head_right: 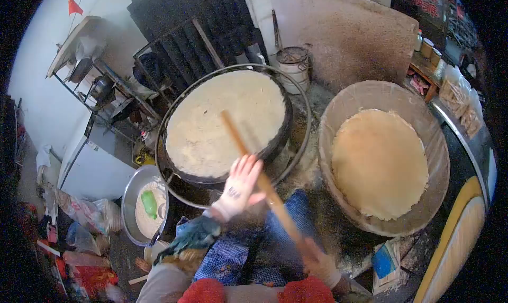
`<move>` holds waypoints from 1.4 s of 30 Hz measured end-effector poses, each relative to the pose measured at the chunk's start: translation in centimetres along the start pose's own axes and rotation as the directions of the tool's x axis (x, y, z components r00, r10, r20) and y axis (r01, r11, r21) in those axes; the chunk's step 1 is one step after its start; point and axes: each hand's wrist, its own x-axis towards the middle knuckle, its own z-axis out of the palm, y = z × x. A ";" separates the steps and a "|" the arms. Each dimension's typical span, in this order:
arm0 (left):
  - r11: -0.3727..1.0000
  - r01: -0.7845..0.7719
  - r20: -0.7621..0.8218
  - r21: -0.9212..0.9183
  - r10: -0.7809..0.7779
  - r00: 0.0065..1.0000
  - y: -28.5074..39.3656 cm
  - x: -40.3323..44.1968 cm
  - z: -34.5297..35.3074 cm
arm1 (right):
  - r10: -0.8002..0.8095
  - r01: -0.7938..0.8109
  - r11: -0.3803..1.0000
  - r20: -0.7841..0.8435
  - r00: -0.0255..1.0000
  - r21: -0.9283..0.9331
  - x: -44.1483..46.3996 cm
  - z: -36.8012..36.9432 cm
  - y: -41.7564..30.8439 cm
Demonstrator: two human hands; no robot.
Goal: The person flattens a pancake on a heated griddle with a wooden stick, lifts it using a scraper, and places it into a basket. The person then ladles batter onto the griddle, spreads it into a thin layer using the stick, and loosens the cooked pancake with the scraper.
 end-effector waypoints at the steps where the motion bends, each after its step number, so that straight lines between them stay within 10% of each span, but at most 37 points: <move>1: 0.998 -0.052 -0.033 -0.031 0.051 0.998 -0.4 2.8 1.0 | 0.179 -0.164 0.966 -0.063 0.982 0.198 -0.5 -0.1 -0.3; 3: 0.993 -0.104 -0.011 -0.053 0.104 0.995 -1.9 7.4 4.3 | 0.126 -0.077 0.943 -0.133 0.983 0.324 0.3 0.5 -0.5; 5: 1.000 -0.023 0.332 0.020 0.015 0.943 -4.1 9.9 7.6 | 0.279 -0.251 0.907 -0.037 0.959 0.339 2.9 0.4 -2.9; 13: 0.976 0.186 0.234 0.115 -0.209 0.949 -18.8 5.1 6.3 | 0.046 -0.198 0.880 0.337 0.940 0.431 14.3 4.7 -4.9; 15: 0.958 0.259 0.188 0.122 -0.279 0.942 -20.8 2.3 4.8 | 0.066 -0.446 0.500 0.481 0.874 0.742 15.8 7.0 -6.6; 22: 0.925 0.339 0.047 0.171 -0.352 0.935 -26.4 -6.9 2.0 | 0.136 -0.279 0.923 0.452 0.881 0.265 19.3 11.8 -9.9; 30: 0.795 0.508 0.039 0.331 -0.550 0.835 -24.9 -24.8 -2.5 | 0.181 -0.270 0.960 0.586 0.790 0.067 19.7 18.6 -7.4; 31: 0.805 0.493 0.014 0.329 -0.526 0.850 -24.3 -26.3 -2.2 | 0.053 -0.076 0.997 0.555 0.830 0.019 18.9 18.6 -6.0; 38: 0.998 0.033 -0.072 -0.058 -0.037 0.997 -12.3 2.0 1.0 | 0.075 -0.075 0.994 -0.011 0.997 -0.077 8.7 6.2 -1.9; 40: 0.981 -0.150 -0.039 -0.124 0.146 0.989 -10.3 9.7 6.1 | 0.260 -0.179 0.951 -0.343 0.902 0.250 6.9 4.8 -3.8; 42: 0.987 -0.142 0.147 -0.078 0.152 0.977 -10.1 13.6 9.2 | 0.298 -0.203 0.915 -0.245 0.922 0.350 8.6 4.4 -6.3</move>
